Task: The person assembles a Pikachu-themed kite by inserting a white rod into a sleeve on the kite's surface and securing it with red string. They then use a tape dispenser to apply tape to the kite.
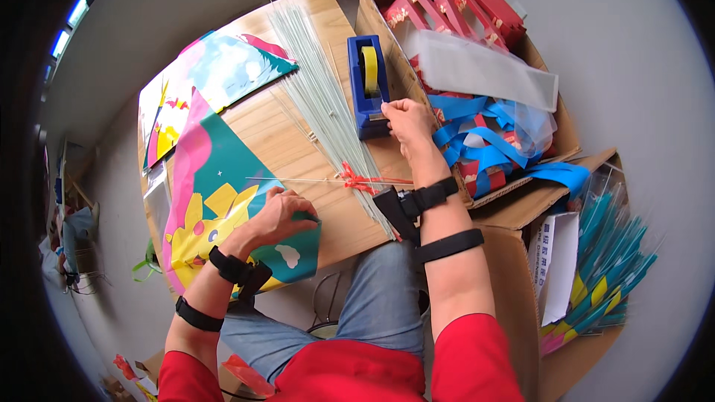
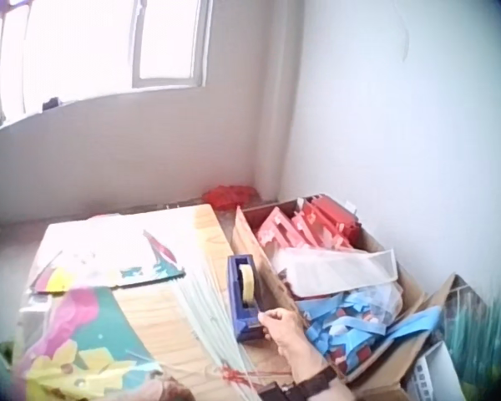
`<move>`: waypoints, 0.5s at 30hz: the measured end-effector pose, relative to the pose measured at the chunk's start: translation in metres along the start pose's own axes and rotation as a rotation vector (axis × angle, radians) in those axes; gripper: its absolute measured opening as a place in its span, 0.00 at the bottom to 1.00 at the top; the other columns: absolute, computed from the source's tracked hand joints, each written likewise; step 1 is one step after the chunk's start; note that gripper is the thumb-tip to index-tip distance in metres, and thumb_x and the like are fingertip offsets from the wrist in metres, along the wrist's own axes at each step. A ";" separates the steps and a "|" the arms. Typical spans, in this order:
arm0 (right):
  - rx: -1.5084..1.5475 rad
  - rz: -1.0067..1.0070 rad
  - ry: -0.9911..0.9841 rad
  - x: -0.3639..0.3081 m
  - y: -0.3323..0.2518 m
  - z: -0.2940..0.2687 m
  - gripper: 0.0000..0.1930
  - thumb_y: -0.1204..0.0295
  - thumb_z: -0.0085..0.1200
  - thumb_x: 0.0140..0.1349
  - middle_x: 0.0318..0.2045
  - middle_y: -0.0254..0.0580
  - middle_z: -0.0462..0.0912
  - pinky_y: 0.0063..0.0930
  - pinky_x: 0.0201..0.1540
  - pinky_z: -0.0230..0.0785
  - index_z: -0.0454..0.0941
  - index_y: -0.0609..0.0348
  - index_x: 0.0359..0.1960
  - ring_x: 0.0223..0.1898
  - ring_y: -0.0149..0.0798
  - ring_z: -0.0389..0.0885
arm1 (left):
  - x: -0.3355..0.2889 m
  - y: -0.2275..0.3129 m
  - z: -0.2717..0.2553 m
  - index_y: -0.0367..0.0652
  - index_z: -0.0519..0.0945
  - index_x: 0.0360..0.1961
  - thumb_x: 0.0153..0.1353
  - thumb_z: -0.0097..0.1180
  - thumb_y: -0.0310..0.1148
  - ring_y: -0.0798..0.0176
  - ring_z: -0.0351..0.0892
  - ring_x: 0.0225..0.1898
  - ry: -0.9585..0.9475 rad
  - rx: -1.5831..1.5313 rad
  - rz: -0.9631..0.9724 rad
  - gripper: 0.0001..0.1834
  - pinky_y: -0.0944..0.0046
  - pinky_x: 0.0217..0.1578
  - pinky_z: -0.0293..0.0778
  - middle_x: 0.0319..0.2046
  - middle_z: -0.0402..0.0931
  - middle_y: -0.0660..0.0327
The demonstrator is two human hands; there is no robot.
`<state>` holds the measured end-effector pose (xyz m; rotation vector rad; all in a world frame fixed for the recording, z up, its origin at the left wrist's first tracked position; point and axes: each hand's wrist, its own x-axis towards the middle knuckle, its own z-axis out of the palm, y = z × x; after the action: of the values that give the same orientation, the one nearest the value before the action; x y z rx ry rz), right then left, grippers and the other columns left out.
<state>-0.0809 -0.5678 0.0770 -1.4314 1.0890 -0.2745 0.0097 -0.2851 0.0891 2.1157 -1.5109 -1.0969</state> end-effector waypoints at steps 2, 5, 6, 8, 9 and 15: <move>0.187 0.013 -0.112 0.001 0.010 -0.003 0.08 0.65 0.55 0.64 0.31 0.31 0.79 0.28 0.38 0.70 0.77 0.55 0.36 0.32 0.29 0.76 | 0.000 -0.003 0.003 0.49 0.82 0.37 0.56 0.61 0.40 0.60 0.74 0.47 -0.002 -0.008 -0.004 0.11 0.47 0.63 0.47 0.34 0.80 0.63; 0.319 0.018 -0.207 -0.014 0.013 -0.007 0.08 0.66 0.52 0.66 0.33 0.31 0.78 0.20 0.35 0.66 0.75 0.57 0.37 0.33 0.26 0.74 | -0.002 -0.005 0.003 0.49 0.82 0.37 0.56 0.61 0.40 0.60 0.74 0.47 -0.001 -0.005 -0.013 0.11 0.47 0.63 0.47 0.34 0.80 0.63; 0.270 -0.007 -0.193 -0.015 0.017 -0.005 0.08 0.65 0.52 0.66 0.33 0.32 0.78 0.21 0.35 0.67 0.75 0.57 0.37 0.33 0.26 0.75 | -0.003 -0.006 0.002 0.49 0.82 0.38 0.56 0.61 0.40 0.60 0.74 0.47 -0.002 0.005 -0.017 0.11 0.47 0.63 0.47 0.34 0.80 0.63; 0.165 -0.055 -0.141 -0.019 0.025 -0.011 0.09 0.64 0.52 0.66 0.33 0.32 0.78 0.22 0.34 0.67 0.75 0.57 0.38 0.33 0.27 0.75 | 0.001 -0.004 0.004 0.49 0.82 0.38 0.55 0.61 0.40 0.60 0.74 0.46 -0.007 0.012 0.000 0.11 0.47 0.62 0.47 0.34 0.80 0.64; 0.181 -0.144 -0.013 -0.019 0.030 -0.008 0.11 0.62 0.54 0.65 0.30 0.32 0.78 0.24 0.32 0.67 0.77 0.58 0.37 0.31 0.28 0.76 | 0.003 -0.003 0.004 0.49 0.82 0.38 0.55 0.61 0.40 0.60 0.74 0.46 -0.006 0.014 0.009 0.11 0.47 0.62 0.47 0.34 0.80 0.64; -0.049 -0.064 -0.034 -0.005 0.000 -0.003 0.09 0.65 0.60 0.60 0.22 0.29 0.76 0.20 0.30 0.69 0.79 0.57 0.32 0.25 0.27 0.74 | 0.004 -0.004 0.006 0.49 0.82 0.37 0.56 0.61 0.40 0.60 0.74 0.46 -0.001 0.002 0.011 0.11 0.46 0.62 0.48 0.34 0.79 0.64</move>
<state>-0.0855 -0.5656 0.0800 -1.5112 1.0295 -0.2702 0.0082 -0.2859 0.0815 2.1061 -1.5227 -1.0932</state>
